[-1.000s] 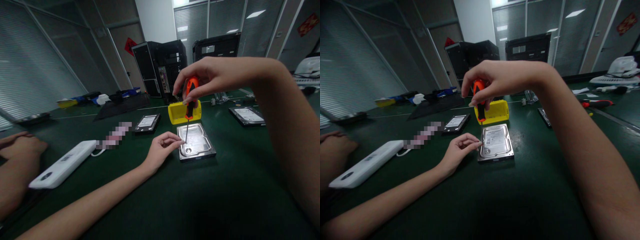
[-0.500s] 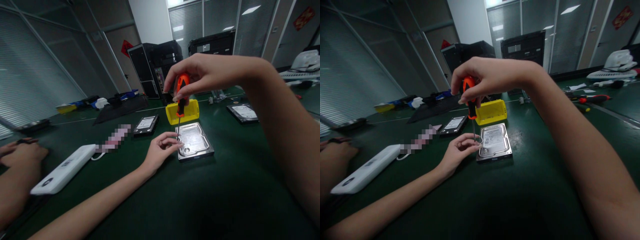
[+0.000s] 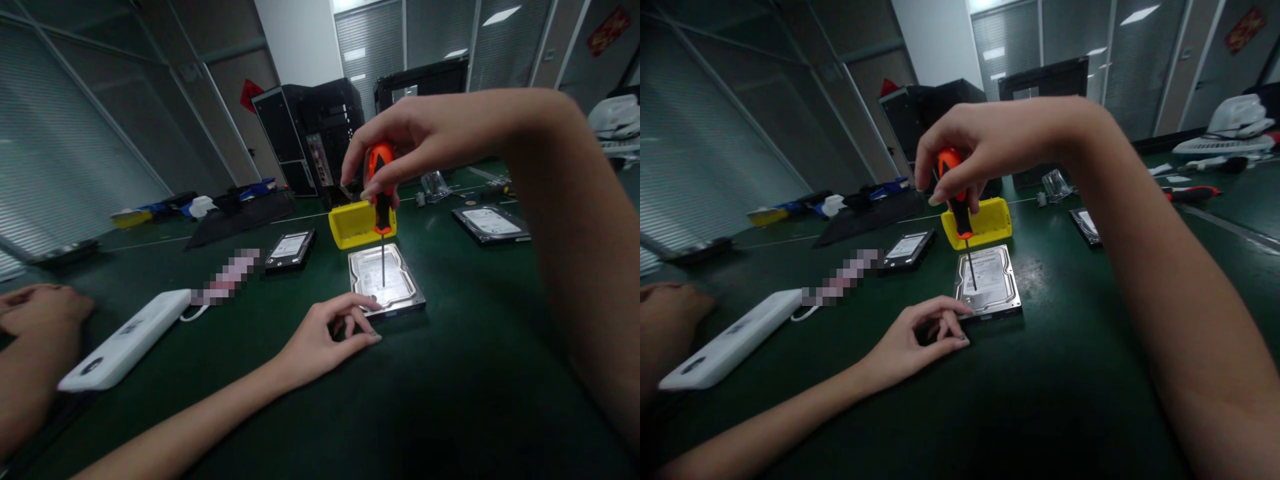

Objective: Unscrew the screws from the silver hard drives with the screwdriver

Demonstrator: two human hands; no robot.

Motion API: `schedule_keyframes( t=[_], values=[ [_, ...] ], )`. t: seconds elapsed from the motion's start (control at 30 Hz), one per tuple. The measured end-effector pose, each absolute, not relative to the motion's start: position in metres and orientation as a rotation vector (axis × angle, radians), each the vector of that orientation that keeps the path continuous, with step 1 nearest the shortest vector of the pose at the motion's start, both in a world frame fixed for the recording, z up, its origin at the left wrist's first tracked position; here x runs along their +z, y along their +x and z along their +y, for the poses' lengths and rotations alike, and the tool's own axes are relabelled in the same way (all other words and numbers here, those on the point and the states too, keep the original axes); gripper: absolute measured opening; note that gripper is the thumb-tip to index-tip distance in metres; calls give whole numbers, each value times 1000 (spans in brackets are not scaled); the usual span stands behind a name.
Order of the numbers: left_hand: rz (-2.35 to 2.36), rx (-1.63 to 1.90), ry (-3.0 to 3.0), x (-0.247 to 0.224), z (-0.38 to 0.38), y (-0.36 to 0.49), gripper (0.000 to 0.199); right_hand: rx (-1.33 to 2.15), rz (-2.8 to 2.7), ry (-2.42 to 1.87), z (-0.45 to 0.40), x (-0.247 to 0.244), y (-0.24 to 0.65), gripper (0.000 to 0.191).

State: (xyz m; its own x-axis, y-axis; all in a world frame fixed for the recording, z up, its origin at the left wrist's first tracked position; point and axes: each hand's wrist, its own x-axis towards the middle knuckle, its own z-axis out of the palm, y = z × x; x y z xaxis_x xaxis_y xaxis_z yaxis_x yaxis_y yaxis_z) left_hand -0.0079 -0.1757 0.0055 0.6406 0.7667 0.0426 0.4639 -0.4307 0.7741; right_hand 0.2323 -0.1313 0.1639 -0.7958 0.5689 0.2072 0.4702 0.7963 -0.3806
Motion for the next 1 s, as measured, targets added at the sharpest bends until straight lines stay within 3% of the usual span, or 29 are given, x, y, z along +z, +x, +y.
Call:
schedule_keyframes(
  t=[0.17, 0.8, 1.0],
  values=[
    [873, 358, 2331, 7, -173, -8, 15, 432, -2643, -814, -130, 161, 233, 38],
    [1032, 513, 2261, 3, -161, -4, 17, 483, -2581, -898, -117, 156, 238, 36],
    [1100, 650, 1964, 0, -152, -5, 33, 483, -2648, -902, -119, 163, 237, 43]
  ],
)
